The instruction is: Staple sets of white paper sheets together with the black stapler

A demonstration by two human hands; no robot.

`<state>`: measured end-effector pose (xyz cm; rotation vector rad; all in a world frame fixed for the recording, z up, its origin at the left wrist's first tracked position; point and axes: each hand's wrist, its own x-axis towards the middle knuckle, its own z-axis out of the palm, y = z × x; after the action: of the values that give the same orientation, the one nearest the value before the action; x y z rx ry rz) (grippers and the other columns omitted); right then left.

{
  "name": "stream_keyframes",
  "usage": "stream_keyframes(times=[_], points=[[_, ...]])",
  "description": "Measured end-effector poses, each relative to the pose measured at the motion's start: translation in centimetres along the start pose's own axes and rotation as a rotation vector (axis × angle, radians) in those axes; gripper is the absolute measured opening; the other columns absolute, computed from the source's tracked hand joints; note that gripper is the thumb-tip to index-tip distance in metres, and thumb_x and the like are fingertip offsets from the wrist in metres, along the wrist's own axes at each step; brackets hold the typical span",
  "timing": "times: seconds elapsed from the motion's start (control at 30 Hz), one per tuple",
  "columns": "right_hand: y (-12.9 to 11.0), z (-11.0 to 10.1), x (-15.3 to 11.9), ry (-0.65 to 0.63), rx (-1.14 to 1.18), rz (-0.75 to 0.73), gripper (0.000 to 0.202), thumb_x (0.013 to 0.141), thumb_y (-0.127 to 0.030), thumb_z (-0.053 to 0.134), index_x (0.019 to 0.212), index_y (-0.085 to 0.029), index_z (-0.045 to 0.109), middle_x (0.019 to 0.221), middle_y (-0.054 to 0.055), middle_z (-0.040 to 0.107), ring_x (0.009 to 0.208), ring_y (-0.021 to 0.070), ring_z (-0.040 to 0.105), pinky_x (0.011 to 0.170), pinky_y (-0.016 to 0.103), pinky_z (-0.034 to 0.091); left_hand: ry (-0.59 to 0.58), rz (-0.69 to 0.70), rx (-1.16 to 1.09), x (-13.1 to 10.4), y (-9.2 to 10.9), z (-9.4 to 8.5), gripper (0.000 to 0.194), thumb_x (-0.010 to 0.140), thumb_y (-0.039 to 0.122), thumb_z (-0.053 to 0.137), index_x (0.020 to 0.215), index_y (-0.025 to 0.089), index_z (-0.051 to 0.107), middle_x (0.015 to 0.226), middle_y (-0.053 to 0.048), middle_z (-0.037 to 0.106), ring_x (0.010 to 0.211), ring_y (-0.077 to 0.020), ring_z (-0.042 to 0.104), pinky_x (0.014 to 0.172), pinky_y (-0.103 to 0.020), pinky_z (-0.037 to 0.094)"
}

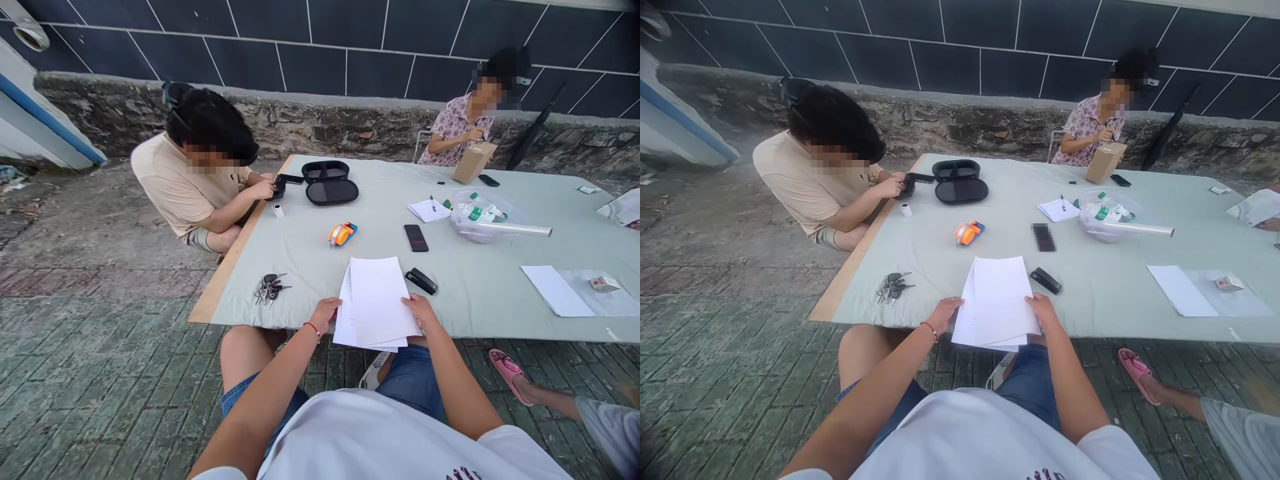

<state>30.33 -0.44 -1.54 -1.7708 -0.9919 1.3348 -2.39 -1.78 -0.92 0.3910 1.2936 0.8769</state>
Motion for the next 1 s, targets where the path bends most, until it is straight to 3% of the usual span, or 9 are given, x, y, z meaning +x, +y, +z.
stream_keyframes(times=[0.13, 0.27, 0.4, 0.53, 0.73, 1.0], points=[[-0.8, -0.6, 0.4, 0.001, 0.291, 0.155, 0.023, 0.064, -0.025, 0.078, 0.081, -0.017, 0.064, 0.074, 0.004, 0.072, 0.064, 0.0187, 0.066, 0.060, 0.031, 0.055, 0.009, -0.009, -0.010, 0.1, -0.1, -0.2, 0.035, 0.056, 0.029, 0.089, 0.080, 0.012, 0.070, 0.077, -0.008, 0.073, 0.067, -0.0185, 0.067, 0.065, -0.031, 0.054], [-2.3, -1.3, 0.9, 0.015, 0.450, 0.308, 0.017, 0.070, -0.013, 0.075, 0.076, -0.018, 0.061, 0.064, 0.001, 0.066, 0.054, 0.0146, 0.061, 0.051, 0.026, 0.053, 0.025, -0.031, -0.026, 0.3, 0.0, -0.3, 0.032, 0.061, 0.027, 0.087, 0.083, 0.012, 0.069, 0.082, -0.012, 0.075, 0.071, -0.0226, 0.069, 0.068, -0.036, 0.057], [-3.7, -1.9, 0.9, -0.073, 0.538, 0.416, 0.014, 0.081, -0.010, 0.067, 0.073, -0.018, 0.058, 0.056, -0.002, 0.055, 0.041, 0.0084, 0.050, 0.039, 0.017, 0.046, 0.029, -0.062, -0.027, 0.4, 0.1, -0.1, 0.025, 0.069, 0.026, 0.082, 0.086, 0.013, 0.068, 0.083, -0.013, 0.075, 0.074, -0.0246, 0.071, 0.070, -0.038, 0.059], [-4.8, -1.9, 0.4, -0.158, 0.662, 0.505, 0.020, 0.091, -0.005, 0.050, 0.076, -0.017, 0.055, 0.056, -0.004, 0.050, 0.038, 0.0041, 0.047, 0.037, 0.009, 0.044, 0.031, -0.088, -0.022, 0.4, 0.2, 0.1, 0.018, 0.076, 0.024, 0.077, 0.088, 0.014, 0.067, 0.083, -0.013, 0.075, 0.074, -0.0252, 0.072, 0.071, -0.039, 0.060], [-5.5, -1.2, -0.1, -0.188, 0.800, 0.581, 0.021, 0.095, -0.004, 0.043, 0.081, -0.017, 0.050, 0.057, -0.005, 0.050, 0.035, 0.0032, 0.048, 0.035, 0.007, 0.046, 0.021, -0.070, -0.025, 0.0, 0.3, 0.1, 0.021, 0.078, 0.028, 0.077, 0.090, 0.013, 0.067, 0.087, -0.013, 0.076, 0.074, -0.0246, 0.073, 0.073, -0.040, 0.061], [-4.8, -0.5, -0.5, -0.191, 0.824, 0.544, 0.017, 0.098, -0.008, 0.040, 0.090, -0.016, 0.052, 0.058, -0.004, 0.052, 0.035, 0.0049, 0.050, 0.033, 0.010, 0.047, -0.090, -0.083, 0.061, -0.7, 0.6, 1.0, 0.040, 0.066, 0.026, 0.087, 0.096, 0.007, 0.069, 0.098, -0.020, 0.076, 0.083, -0.0302, 0.074, 0.072, -0.041, 0.062]])
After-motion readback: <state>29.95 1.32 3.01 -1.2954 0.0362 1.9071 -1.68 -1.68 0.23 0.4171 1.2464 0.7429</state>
